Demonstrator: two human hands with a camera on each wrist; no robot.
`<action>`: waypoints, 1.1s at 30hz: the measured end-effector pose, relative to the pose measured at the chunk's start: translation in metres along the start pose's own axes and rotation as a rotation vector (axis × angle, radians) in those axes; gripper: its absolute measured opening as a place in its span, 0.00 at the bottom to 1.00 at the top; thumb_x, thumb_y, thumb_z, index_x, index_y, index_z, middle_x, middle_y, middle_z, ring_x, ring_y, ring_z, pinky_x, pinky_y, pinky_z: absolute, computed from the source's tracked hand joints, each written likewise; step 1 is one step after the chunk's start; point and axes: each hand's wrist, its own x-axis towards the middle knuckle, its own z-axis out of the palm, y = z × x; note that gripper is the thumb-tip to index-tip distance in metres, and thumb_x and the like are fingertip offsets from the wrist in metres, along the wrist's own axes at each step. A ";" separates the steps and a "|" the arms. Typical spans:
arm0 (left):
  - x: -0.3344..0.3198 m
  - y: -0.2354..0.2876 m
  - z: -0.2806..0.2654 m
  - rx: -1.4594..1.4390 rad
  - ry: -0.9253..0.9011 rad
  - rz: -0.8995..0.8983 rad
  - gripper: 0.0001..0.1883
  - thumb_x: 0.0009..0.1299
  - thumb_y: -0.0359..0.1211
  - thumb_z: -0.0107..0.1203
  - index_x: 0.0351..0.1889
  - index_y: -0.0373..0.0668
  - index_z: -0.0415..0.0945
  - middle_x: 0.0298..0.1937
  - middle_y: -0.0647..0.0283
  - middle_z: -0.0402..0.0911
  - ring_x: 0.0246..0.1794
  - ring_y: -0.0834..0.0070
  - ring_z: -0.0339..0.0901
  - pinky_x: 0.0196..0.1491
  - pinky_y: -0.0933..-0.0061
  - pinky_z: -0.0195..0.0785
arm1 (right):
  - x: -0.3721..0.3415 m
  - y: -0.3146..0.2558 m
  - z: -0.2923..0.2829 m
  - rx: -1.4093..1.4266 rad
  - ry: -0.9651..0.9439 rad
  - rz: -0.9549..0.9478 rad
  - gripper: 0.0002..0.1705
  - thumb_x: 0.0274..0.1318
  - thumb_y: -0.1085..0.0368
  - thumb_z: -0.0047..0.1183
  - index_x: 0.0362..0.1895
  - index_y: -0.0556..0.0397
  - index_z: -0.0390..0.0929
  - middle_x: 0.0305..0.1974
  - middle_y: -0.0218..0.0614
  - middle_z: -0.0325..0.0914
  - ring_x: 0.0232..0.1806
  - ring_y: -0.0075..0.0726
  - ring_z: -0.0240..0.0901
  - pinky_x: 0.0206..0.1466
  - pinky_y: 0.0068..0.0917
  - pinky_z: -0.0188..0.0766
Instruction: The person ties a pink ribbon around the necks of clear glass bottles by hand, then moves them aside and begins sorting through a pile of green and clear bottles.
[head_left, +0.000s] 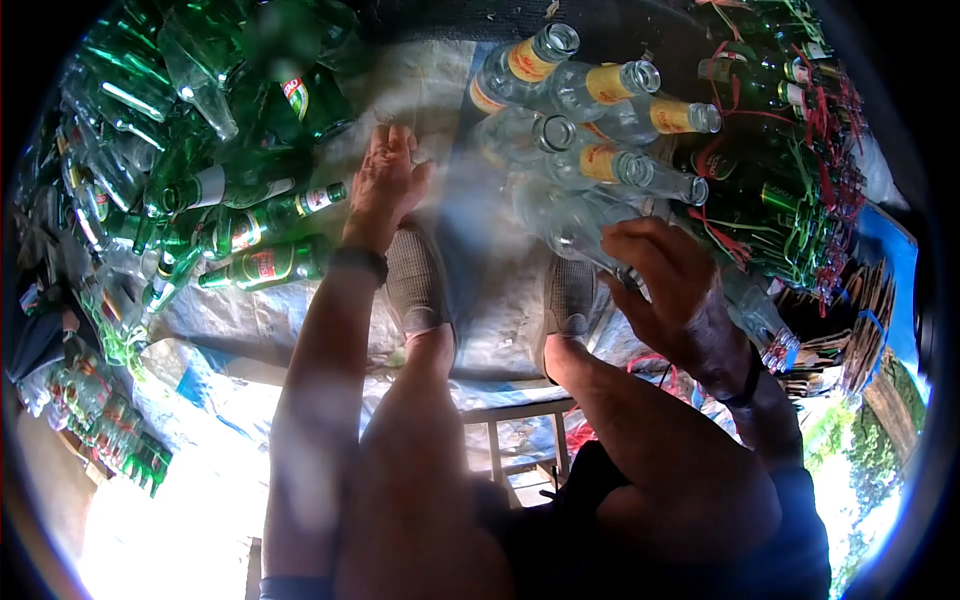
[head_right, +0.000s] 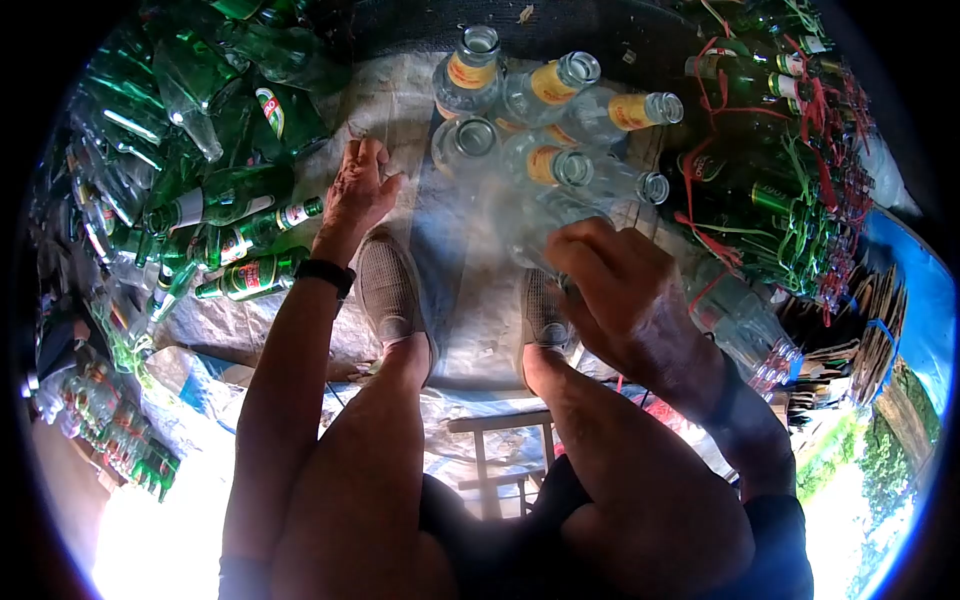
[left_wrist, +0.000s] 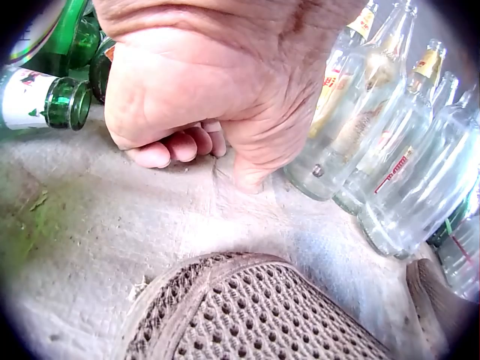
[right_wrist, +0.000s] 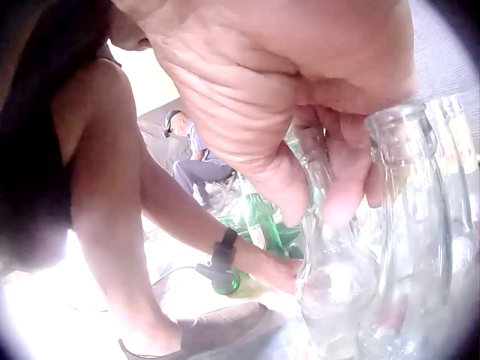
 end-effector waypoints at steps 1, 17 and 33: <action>0.000 0.000 0.001 -0.001 -0.002 0.000 0.24 0.63 0.38 0.68 0.51 0.46 0.67 0.52 0.52 0.72 0.55 0.48 0.75 0.53 0.50 0.71 | 0.001 0.001 0.000 -0.077 -0.017 -0.014 0.21 0.46 0.74 0.70 0.46 0.58 0.79 0.47 0.45 0.82 0.44 0.51 0.82 0.44 0.38 0.80; 0.000 -0.001 0.001 -0.023 0.000 0.004 0.24 0.61 0.40 0.70 0.50 0.46 0.68 0.52 0.54 0.72 0.55 0.50 0.74 0.53 0.51 0.71 | 0.006 0.006 0.003 -0.178 0.077 -0.044 0.23 0.44 0.72 0.65 0.48 0.58 0.78 0.42 0.44 0.79 0.40 0.51 0.78 0.43 0.43 0.76; -0.004 0.013 -0.010 -0.041 0.005 0.008 0.22 0.62 0.32 0.68 0.48 0.46 0.67 0.51 0.52 0.71 0.54 0.48 0.76 0.51 0.49 0.73 | 0.014 -0.015 -0.064 -0.115 0.110 -0.051 0.23 0.49 0.67 0.71 0.50 0.60 0.80 0.40 0.44 0.81 0.40 0.50 0.80 0.44 0.42 0.79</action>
